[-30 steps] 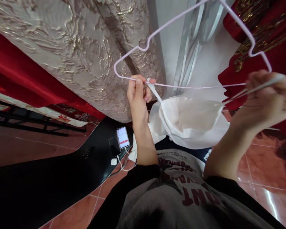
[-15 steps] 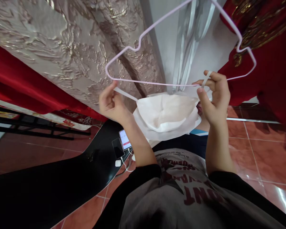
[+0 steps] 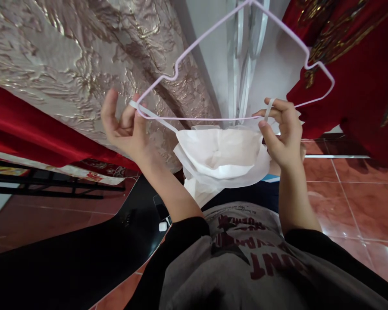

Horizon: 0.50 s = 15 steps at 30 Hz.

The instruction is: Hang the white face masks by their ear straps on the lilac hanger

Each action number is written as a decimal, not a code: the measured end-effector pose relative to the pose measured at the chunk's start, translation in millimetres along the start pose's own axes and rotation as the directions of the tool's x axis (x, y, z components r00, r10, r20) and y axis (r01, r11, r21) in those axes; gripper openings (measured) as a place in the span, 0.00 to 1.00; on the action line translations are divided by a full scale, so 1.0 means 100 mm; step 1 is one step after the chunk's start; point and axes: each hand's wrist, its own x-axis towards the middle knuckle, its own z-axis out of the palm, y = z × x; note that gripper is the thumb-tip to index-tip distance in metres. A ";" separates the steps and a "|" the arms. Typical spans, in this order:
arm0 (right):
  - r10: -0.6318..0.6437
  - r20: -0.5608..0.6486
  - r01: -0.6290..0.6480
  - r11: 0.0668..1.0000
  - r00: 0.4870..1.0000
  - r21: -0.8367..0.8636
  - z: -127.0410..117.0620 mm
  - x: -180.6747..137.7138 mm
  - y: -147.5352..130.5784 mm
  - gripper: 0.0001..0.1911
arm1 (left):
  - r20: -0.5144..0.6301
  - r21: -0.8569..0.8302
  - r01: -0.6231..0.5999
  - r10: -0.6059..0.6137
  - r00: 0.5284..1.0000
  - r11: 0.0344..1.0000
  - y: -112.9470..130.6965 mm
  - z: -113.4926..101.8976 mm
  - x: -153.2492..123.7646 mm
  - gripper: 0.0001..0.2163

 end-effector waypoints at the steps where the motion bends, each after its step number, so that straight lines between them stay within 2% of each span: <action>1: -0.002 0.001 0.002 1.000 1.000 -0.010 -0.01 0.00 0.01 0.21 | -0.015 -0.014 -0.013 0.013 1.000 1.000 -0.02 -0.02 0.00 0.18; 5: -0.011 0.001 0.011 0.999 1.000 -0.034 -0.02 0.00 0.02 0.20 | -0.218 0.063 -0.106 0.117 0.969 0.992 -0.10 -0.05 0.01 0.13; 7: -0.024 0.010 0.024 0.999 1.000 -0.036 -0.02 0.00 0.01 0.19 | -0.258 0.060 -0.127 0.139 0.956 0.990 -0.14 -0.03 0.03 0.13; 9: -0.037 0.018 0.038 0.998 0.999 -0.043 -0.02 -0.01 0.00 0.18 | -0.219 0.019 -0.131 0.132 0.967 0.991 -0.13 0.01 0.06 0.14; 12: -0.022 0.015 0.023 0.998 1.000 -0.051 -0.01 -0.01 -0.01 0.17 | -0.088 -0.006 -0.098 0.097 0.991 0.995 -0.01 0.11 0.13 0.18; 15: 0.024 -0.011 -0.025 0.999 1.000 -0.031 -0.02 0.00 0.00 0.18 | 0.049 0.066 0.048 -0.051 0.998 0.997 0.22 0.26 0.18 0.23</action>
